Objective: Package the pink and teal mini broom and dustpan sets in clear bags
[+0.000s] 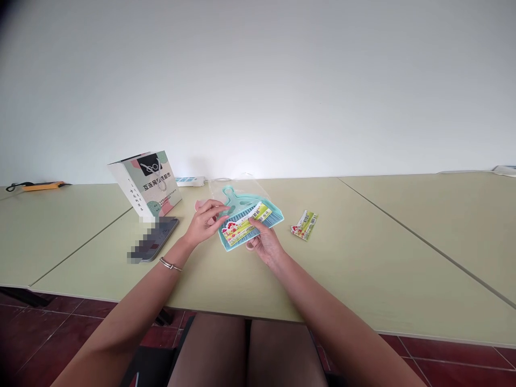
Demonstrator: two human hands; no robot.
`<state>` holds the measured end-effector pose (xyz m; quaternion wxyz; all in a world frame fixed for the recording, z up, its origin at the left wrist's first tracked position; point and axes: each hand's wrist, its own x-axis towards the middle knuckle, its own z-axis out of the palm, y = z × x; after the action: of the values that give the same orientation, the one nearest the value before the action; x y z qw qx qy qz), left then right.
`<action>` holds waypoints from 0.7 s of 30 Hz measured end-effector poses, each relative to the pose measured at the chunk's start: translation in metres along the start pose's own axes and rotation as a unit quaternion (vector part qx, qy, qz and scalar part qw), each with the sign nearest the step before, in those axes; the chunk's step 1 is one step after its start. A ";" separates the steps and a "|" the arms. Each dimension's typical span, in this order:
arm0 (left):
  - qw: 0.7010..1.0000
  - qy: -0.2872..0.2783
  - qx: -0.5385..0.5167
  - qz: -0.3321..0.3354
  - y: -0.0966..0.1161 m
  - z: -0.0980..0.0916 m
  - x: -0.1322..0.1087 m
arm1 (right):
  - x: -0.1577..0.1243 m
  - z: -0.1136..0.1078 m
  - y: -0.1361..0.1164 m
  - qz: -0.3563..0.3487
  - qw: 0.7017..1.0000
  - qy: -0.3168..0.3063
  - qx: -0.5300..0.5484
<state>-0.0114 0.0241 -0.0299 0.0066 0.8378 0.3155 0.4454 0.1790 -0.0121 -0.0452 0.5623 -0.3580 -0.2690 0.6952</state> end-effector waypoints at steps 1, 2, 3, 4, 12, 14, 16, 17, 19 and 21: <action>0.999 0.030 -0.010 -0.016 0.001 -0.001 0.000 | 0.000 0.000 0.000 -0.004 1.000 0.002 0.009; 0.996 0.072 -0.018 -0.041 0.003 -0.001 0.000 | 0.000 0.000 0.000 -0.007 1.000 0.004 0.016; 0.989 0.122 -0.027 -0.076 0.004 -0.001 0.001 | 0.000 0.000 0.000 -0.010 1.000 0.005 0.024; 0.977 0.172 -0.042 -0.120 0.006 -0.001 0.002 | -0.001 0.000 0.000 -0.013 0.999 0.007 0.031; 0.740 0.081 -0.452 -0.492 0.019 0.018 0.017 | 0.000 0.003 0.005 0.011 0.998 0.035 0.057; 0.733 0.048 -0.480 -0.480 0.027 0.022 0.015 | 0.000 0.003 0.006 0.003 0.997 0.043 0.063; 0.737 0.031 -0.487 -0.467 0.035 0.025 0.011 | 0.002 0.003 0.009 -0.001 0.997 0.047 0.066; 0.738 0.027 -0.489 -0.464 0.038 0.026 0.008 | 0.002 0.004 0.010 -0.004 0.997 0.049 0.067; 0.738 0.033 -0.494 -0.458 0.042 0.029 0.001 | 0.004 0.004 0.013 -0.010 0.997 0.045 0.064; 0.747 0.043 -0.492 -0.445 0.042 0.032 -0.005 | 0.005 0.004 0.016 -0.018 0.998 0.039 0.052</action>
<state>0.0323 -0.0033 -0.0403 0.6016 0.4631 0.3903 0.5209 0.1656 -0.0110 -0.0563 0.6026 -0.3504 -0.2160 0.6837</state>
